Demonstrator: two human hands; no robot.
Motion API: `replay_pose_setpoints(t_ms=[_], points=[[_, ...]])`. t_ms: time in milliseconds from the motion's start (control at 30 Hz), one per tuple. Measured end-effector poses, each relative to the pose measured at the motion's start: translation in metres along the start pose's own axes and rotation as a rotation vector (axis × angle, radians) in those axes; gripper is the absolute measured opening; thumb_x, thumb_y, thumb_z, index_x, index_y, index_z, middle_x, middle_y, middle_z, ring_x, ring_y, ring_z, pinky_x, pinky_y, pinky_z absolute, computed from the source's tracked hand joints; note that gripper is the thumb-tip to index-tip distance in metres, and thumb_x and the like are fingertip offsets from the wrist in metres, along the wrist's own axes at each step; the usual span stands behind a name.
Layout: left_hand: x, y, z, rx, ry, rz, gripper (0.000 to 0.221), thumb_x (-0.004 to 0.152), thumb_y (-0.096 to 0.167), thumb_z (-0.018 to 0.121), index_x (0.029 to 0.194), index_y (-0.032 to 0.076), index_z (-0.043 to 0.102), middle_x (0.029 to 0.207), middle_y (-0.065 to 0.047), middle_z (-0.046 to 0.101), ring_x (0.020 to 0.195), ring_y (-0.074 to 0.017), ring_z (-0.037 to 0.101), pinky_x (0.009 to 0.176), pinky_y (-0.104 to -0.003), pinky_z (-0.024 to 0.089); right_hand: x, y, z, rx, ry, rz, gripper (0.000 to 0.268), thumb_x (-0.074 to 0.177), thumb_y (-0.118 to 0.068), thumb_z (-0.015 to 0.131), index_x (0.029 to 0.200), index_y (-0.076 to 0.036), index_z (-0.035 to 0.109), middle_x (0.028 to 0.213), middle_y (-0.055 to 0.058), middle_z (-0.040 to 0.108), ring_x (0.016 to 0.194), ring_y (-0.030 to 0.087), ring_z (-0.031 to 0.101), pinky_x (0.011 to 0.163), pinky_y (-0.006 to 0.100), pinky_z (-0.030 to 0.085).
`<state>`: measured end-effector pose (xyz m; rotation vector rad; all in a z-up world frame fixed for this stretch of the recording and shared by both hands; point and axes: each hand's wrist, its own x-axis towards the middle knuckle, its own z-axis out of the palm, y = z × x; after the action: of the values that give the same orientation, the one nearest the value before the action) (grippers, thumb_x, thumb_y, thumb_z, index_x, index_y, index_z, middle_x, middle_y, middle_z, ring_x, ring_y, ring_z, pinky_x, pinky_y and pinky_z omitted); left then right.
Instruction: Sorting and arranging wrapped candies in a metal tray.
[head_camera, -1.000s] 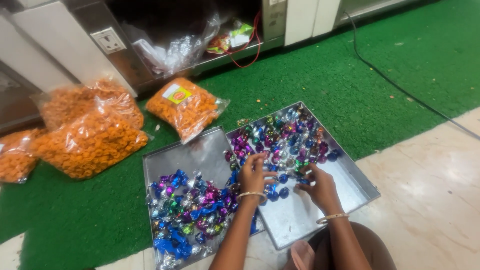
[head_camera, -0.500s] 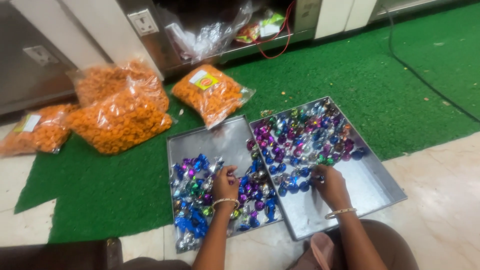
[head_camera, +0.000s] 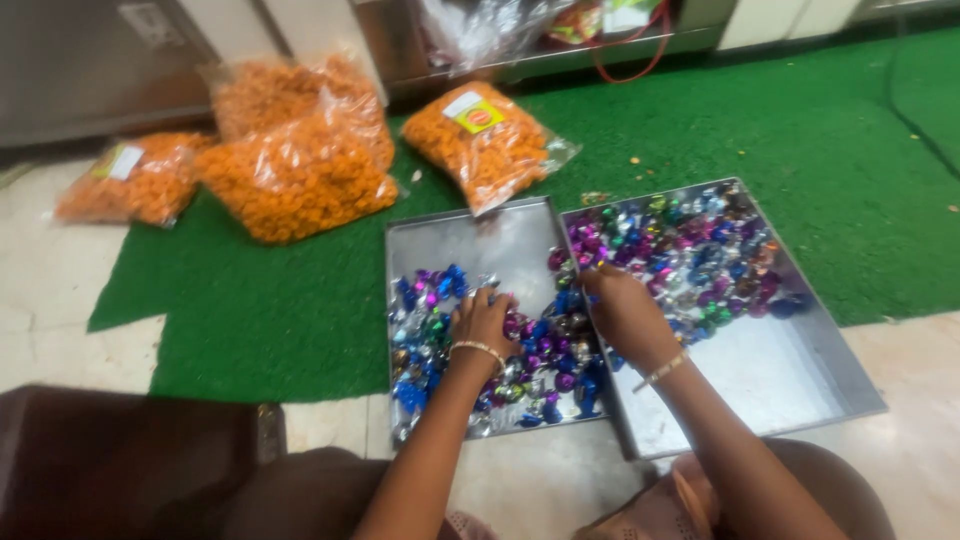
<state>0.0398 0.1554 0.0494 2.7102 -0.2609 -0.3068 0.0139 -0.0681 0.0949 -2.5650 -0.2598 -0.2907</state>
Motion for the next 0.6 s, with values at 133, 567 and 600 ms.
replay_pose_setpoints(t_ms=[133,567,600], points=[[-0.008,-0.030,-0.020,0.056,-0.096,-0.008,0.113,0.049,0.031,0.103,0.145,0.030,0.042,0.158,-0.005,0.032,0.148,-0.0326,0.028,0.119,-0.054,0.027,0.029,-0.029,0.035,0.165,-0.250,-0.178,0.053,0.070,-0.004,0.083,0.120,-0.008,0.066,0.111,0.015,0.070,0.101,0.032,0.069,0.088,0.042,0.057],[0.018,-0.124,-0.029,-0.108,-0.165,-0.316,0.166,0.033,0.035,0.105,0.166,0.024,0.004,0.171,-0.020,0.006,0.152,-0.0454,0.023,0.122,-0.050,0.034,0.072,-0.062,0.142,0.122,-0.533,-0.052,0.131,0.054,-0.034,0.101,0.156,-0.032,0.018,0.155,0.025,0.029,0.141,0.050,0.033,0.115,0.056,0.033],[0.026,-0.134,-0.024,-0.195,-0.167,-0.309,0.172,0.031,0.038,0.107,0.164,0.022,0.000,0.170,-0.024,0.001,0.153,-0.0441,0.020,0.124,-0.047,0.031,0.077,-0.055,0.152,0.144,-0.498,-0.029,0.131,0.055,-0.037,0.100,0.156,-0.031,0.018,0.158,0.026,0.024,0.141,0.051,0.032,0.115,0.056,0.034]])
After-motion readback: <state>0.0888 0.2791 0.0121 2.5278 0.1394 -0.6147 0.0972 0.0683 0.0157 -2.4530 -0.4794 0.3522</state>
